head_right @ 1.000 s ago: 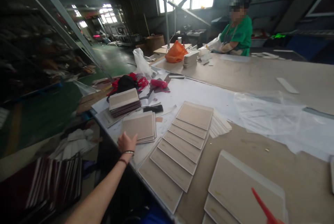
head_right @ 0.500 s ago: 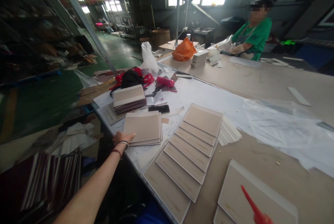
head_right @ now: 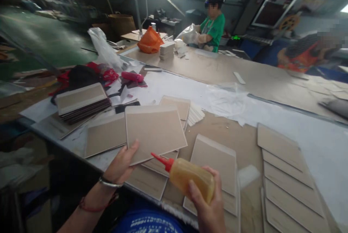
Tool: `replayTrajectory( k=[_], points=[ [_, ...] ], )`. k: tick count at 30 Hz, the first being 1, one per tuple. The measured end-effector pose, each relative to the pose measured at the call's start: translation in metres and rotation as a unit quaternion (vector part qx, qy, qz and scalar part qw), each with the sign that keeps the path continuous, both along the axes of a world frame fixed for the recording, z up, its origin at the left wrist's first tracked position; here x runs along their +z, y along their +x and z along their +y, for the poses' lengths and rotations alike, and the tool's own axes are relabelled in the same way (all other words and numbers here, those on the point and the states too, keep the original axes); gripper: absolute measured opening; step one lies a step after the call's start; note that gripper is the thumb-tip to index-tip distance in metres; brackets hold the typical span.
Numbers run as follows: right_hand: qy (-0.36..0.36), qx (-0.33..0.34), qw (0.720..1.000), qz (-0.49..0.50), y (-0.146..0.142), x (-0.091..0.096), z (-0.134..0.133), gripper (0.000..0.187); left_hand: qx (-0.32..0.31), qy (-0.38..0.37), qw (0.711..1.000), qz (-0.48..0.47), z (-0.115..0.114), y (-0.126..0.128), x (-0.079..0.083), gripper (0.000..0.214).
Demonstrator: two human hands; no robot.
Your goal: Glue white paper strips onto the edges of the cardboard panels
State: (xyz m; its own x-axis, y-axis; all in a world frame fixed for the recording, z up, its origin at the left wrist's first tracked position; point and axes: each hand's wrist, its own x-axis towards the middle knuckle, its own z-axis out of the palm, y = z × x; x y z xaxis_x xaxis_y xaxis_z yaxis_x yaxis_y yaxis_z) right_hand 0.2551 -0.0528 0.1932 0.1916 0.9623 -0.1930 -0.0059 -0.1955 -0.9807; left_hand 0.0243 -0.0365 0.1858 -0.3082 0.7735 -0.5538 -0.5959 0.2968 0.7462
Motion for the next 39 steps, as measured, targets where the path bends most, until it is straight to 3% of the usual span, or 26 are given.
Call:
replayTrajectory(
  k=[4,9,21,28,35,39],
  points=[
    [-0.007,-0.006,0.996,-0.085,0.001,0.022,-0.013,0.049,-0.042,0.014,0.998,-0.033,0.009,0.051,0.006,0.025],
    [0.024,-0.050,0.990,-0.130,0.025,0.029,-0.024,0.046,-0.096,-0.006,0.995,0.006,0.014,0.084,0.014,0.033],
    [0.035,-0.196,0.961,-0.194,0.095,0.020,-0.029,0.050,-0.130,-0.022,0.990,0.048,0.020,0.123,0.024,0.033],
    [0.062,-0.247,0.941,-0.224,0.132,0.000,-0.021,0.050,-0.150,-0.067,0.979,0.120,0.024,0.134,0.027,0.030],
    [0.050,-0.268,0.946,-0.177,0.140,-0.010,-0.019,0.054,-0.172,-0.060,0.979,0.094,0.028,0.138,0.020,0.032],
    [0.009,-0.231,0.973,0.016,0.132,-0.012,-0.021,0.053,-0.192,-0.046,0.978,0.066,0.054,0.148,0.001,0.032]
  ],
)
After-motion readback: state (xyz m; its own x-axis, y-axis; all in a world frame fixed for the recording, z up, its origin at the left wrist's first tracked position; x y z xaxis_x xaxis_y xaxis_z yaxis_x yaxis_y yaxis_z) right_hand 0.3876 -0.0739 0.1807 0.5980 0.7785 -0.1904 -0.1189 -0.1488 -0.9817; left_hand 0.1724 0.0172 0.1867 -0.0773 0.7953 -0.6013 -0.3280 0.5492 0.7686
